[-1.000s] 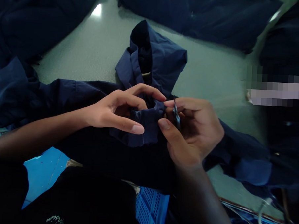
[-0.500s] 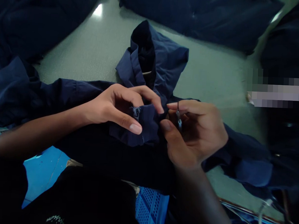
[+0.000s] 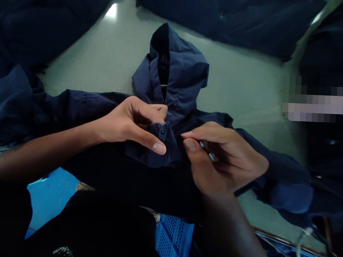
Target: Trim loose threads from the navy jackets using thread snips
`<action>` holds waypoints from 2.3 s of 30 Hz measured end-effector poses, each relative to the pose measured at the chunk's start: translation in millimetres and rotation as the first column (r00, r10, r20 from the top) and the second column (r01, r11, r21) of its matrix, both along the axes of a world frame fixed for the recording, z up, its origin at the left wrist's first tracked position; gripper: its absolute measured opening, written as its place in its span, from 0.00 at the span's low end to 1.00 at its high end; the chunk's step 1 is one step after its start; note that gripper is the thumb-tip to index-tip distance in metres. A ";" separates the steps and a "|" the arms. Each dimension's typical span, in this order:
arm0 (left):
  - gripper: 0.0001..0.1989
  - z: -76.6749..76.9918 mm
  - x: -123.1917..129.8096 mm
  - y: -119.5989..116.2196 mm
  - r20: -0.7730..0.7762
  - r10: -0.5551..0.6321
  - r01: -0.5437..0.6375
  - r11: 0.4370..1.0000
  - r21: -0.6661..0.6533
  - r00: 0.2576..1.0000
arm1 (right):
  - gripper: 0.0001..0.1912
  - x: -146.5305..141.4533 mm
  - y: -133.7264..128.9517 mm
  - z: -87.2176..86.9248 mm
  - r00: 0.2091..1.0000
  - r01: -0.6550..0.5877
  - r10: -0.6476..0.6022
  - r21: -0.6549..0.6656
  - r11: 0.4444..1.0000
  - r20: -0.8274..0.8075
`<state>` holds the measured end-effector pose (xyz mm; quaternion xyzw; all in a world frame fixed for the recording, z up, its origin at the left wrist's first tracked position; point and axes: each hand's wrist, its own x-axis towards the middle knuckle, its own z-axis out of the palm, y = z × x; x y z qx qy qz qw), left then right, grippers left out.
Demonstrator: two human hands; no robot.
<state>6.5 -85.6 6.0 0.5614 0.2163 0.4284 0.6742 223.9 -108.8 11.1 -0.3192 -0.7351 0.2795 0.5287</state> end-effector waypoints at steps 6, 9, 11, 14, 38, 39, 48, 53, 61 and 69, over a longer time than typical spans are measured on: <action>0.12 3.8 -0.2 -1.5 -0.073 0.000 -0.002 1.000 -0.018 0.997 | 0.11 -0.2 -2.2 4.3 0.992 -0.123 0.124 -0.068 0.990 0.013; 0.12 4.4 1.6 -2.3 -0.069 0.015 -0.014 1.000 0.004 0.998 | 0.09 0.2 -2.3 5.8 0.992 -0.116 0.121 -0.121 0.986 0.032; 0.12 4.3 2.8 -3.2 -0.081 0.034 -0.032 0.999 0.028 0.996 | 0.09 0.5 -2.3 6.3 0.992 -0.109 0.117 -0.140 0.984 0.053; 0.12 3.6 3.6 -4.7 -0.136 0.070 -0.061 0.996 0.069 0.988 | 0.09 0.5 -2.4 7.1 0.991 -0.086 0.101 -0.152 0.985 0.093; 0.11 4.2 0.7 -4.8 -0.216 0.002 0.012 0.998 0.062 0.976 | 0.08 1.4 -3.7 7.9 0.990 -0.087 0.115 -0.280 0.956 0.085; 0.11 4.7 1.0 -4.9 -0.233 0.007 0.007 0.998 0.063 0.972 | 0.08 1.3 -3.3 7.5 0.989 -0.086 0.115 -0.270 0.959 0.094; 0.14 2.9 2.8 -1.9 -0.162 0.036 -0.041 0.999 -0.023 0.986 | 0.04 0.5 -2.3 -0.1 0.999 0.025 -0.018 -0.241 0.970 0.030; 0.13 4.0 0.5 -1.8 -0.097 0.061 -0.070 0.993 -0.100 0.993 | 0.11 1.1 1.4 -0.5 0.979 0.189 -0.195 -0.093 0.978 -0.064; 0.16 3.5 -3.6 -0.5 -0.089 0.012 -0.026 0.986 -0.163 0.996 | 0.19 7.2 9.3 -0.9 0.994 0.111 -0.110 0.041 0.993 -0.021; 0.23 9.1 -2.4 1.7 -0.103 -0.002 -0.017 0.983 -0.185 0.995 | 0.21 9.2 6.0 3.4 0.990 -0.007 -0.002 0.062 0.998 0.141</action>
